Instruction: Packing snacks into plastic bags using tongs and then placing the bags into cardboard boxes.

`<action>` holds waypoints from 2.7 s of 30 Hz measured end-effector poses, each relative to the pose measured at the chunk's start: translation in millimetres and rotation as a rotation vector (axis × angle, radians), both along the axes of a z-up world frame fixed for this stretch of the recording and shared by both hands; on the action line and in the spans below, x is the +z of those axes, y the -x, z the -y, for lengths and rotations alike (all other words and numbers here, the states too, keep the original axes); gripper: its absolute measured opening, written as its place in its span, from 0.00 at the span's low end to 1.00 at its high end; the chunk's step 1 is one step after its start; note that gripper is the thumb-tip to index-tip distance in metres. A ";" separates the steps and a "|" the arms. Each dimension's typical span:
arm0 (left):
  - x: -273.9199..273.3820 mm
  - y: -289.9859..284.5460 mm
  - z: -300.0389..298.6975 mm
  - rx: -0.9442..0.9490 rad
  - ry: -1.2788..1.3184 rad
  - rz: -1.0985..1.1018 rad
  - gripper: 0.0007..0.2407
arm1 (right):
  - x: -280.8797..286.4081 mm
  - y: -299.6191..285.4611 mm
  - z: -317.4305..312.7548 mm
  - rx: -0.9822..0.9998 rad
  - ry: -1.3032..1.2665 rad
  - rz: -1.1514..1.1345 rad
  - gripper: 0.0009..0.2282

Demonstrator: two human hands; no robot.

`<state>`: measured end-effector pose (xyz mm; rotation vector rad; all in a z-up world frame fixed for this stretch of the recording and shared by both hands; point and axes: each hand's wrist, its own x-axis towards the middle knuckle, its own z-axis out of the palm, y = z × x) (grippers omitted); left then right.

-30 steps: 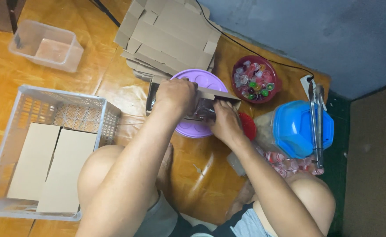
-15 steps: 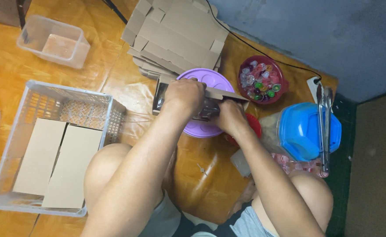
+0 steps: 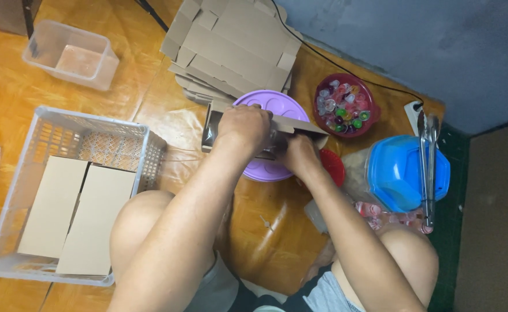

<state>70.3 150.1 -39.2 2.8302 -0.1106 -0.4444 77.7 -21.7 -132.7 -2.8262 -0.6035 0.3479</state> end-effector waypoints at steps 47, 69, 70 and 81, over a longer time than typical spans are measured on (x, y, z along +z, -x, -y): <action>94.7 41.5 62.1 -0.172 0.528 0.653 0.03 | 100.2 190.2 277.1 -0.643 -0.934 0.158 0.15; 49.1 55.8 89.4 -0.046 0.643 0.176 0.09 | -245.1 275.1 302.6 -1.024 -0.175 0.211 0.11; 49.8 56.8 91.2 -0.045 0.638 0.178 0.09 | -251.2 269.3 302.2 -1.023 -0.180 0.209 0.11; 67.9 56.9 108.1 -0.106 0.478 0.238 0.06 | -306.2 248.3 311.9 -0.961 0.089 0.322 0.09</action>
